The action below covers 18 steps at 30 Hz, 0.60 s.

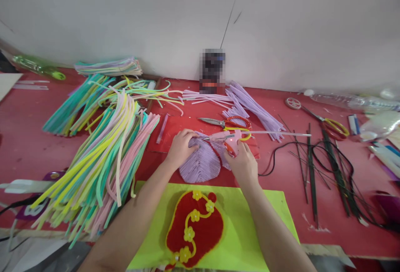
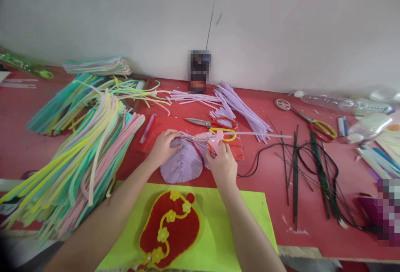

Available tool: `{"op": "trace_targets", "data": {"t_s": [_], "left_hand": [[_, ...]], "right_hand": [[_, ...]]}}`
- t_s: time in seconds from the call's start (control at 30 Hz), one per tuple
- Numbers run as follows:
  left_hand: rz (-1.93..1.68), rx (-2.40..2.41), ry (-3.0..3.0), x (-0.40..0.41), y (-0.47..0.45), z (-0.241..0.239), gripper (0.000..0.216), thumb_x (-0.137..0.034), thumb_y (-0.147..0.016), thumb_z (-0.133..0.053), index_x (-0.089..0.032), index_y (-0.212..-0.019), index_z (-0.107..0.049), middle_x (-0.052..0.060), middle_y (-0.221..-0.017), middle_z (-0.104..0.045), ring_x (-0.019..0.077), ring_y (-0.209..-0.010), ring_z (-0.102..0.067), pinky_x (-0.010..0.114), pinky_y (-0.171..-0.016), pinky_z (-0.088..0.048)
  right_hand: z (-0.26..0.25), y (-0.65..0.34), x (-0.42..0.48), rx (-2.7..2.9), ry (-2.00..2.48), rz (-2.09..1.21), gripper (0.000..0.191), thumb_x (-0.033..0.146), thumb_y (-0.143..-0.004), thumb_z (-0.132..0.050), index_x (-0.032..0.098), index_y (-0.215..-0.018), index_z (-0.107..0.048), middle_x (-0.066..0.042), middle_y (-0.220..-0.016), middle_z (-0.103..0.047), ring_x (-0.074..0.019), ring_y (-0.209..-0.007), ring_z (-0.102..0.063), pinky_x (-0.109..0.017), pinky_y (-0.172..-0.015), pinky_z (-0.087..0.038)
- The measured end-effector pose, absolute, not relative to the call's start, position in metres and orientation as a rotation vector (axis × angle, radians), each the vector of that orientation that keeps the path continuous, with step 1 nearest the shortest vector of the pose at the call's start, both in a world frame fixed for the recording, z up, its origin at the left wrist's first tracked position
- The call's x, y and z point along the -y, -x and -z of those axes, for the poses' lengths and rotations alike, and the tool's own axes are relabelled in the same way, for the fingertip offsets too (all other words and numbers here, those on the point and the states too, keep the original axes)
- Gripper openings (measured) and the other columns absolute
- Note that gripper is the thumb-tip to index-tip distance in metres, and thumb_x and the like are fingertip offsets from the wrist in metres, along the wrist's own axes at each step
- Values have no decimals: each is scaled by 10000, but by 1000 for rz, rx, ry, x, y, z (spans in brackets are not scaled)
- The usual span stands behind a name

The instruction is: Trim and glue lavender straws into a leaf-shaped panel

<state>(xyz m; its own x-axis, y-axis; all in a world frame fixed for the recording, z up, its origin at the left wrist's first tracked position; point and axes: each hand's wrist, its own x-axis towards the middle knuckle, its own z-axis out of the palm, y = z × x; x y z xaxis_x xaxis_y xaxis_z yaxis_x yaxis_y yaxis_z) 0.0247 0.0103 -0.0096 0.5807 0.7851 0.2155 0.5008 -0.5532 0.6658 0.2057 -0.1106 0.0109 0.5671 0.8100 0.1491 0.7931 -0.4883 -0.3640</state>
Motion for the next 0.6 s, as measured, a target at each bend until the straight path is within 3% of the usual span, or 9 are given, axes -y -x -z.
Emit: {"op": "trace_targets", "data": {"t_s": [0.6], "left_hand": [[-669, -1022, -2253, -11, -25, 11, 306, -202, -747, -726, -219, -1042, -645, 54, -1114, -613, 233, -1068, -571, 415, -951, -444]], "right_hand": [[-5, -204, 109, 1358, 2300, -70, 407, 431, -868, -463, 154, -1150, -558, -143, -1051, -623, -281, -950, -594, -345, -686, -462]]}}
